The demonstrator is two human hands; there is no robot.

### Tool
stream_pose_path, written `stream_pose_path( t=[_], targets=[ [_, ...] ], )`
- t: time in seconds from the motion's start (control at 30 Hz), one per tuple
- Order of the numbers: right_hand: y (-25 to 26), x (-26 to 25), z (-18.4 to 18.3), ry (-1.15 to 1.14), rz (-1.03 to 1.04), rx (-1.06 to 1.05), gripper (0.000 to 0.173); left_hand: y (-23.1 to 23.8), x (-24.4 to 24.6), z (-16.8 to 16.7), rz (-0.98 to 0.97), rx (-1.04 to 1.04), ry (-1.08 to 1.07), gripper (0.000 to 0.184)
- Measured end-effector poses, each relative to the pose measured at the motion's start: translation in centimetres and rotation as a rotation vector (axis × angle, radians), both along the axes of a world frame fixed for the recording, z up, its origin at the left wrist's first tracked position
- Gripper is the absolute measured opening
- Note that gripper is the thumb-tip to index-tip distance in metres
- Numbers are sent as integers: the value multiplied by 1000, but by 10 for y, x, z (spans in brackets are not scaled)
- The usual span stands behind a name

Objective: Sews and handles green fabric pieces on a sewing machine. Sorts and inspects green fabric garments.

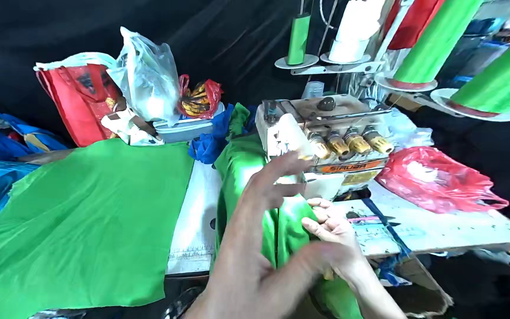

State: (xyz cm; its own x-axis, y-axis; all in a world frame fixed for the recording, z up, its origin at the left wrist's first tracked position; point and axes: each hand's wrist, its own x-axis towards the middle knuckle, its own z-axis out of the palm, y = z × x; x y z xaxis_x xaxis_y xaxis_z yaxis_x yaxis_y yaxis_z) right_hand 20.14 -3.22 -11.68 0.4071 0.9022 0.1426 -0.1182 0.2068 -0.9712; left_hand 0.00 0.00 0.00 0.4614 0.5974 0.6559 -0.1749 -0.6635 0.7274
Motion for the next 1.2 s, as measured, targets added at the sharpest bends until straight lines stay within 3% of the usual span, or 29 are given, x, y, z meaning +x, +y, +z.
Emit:
stream_pose_path(
  t=[0.1, 0.17, 0.23, 0.3, 0.37, 0.43, 0.47, 0.5, 0.6, 0.67, 0.77, 0.87, 0.97, 1.07, 1.2],
  targets=[
    [-3, 16, -11, 5, 91, -72, 32, 17, -25, -79, 640, 155, 506, 90],
    [-9, 16, -5, -45, 116, -124, 22, 21, -44, -115, 803, 146, 719, 95],
    [-11, 15, 0, -76, 152, -94, 15, 18, -59, -140, 794, 107, 802, 75],
    [-11, 17, 3, -77, 169, -62, 13, 14, -66, -146, 718, 82, 714, 43],
    [-11, 19, 5, -58, 171, -58, 11, 13, -74, -127, 647, -91, 573, 32],
    [-12, 16, 6, -6, 173, -74, 6, 27, -86, -89, 618, -366, 430, 32],
    [-12, 11, 6, 12, 171, -75, 5, 40, -91, -67, 620, -395, 390, 32],
    [-12, 4, 5, 31, 168, -69, 4, 54, -95, -49, 660, -288, 400, 34],
    [-6, -19, -4, 142, 156, -51, 5, 121, -103, -22, 774, 345, 522, 30],
    [-5, -29, -11, 197, 139, -38, 10, 152, -89, -10, 808, 504, 627, 29],
    [-10, -32, -15, 146, 94, -34, 14, 157, -61, -21, 882, 579, 609, 48],
    [-19, -28, -10, 87, 77, -76, 16, 108, -33, -58, 751, 573, 521, 44],
    [-16, -19, 2, -8, 55, -84, 32, 54, -8, -97, 608, 422, 482, 49],
    [4, -11, 6, -238, -67, -14, 40, 42, 2, -115, 584, 310, 445, 66],
    [31, -9, 8, -357, -148, 69, 12, 65, 1, -125, 453, 219, 341, 76]
  ],
)
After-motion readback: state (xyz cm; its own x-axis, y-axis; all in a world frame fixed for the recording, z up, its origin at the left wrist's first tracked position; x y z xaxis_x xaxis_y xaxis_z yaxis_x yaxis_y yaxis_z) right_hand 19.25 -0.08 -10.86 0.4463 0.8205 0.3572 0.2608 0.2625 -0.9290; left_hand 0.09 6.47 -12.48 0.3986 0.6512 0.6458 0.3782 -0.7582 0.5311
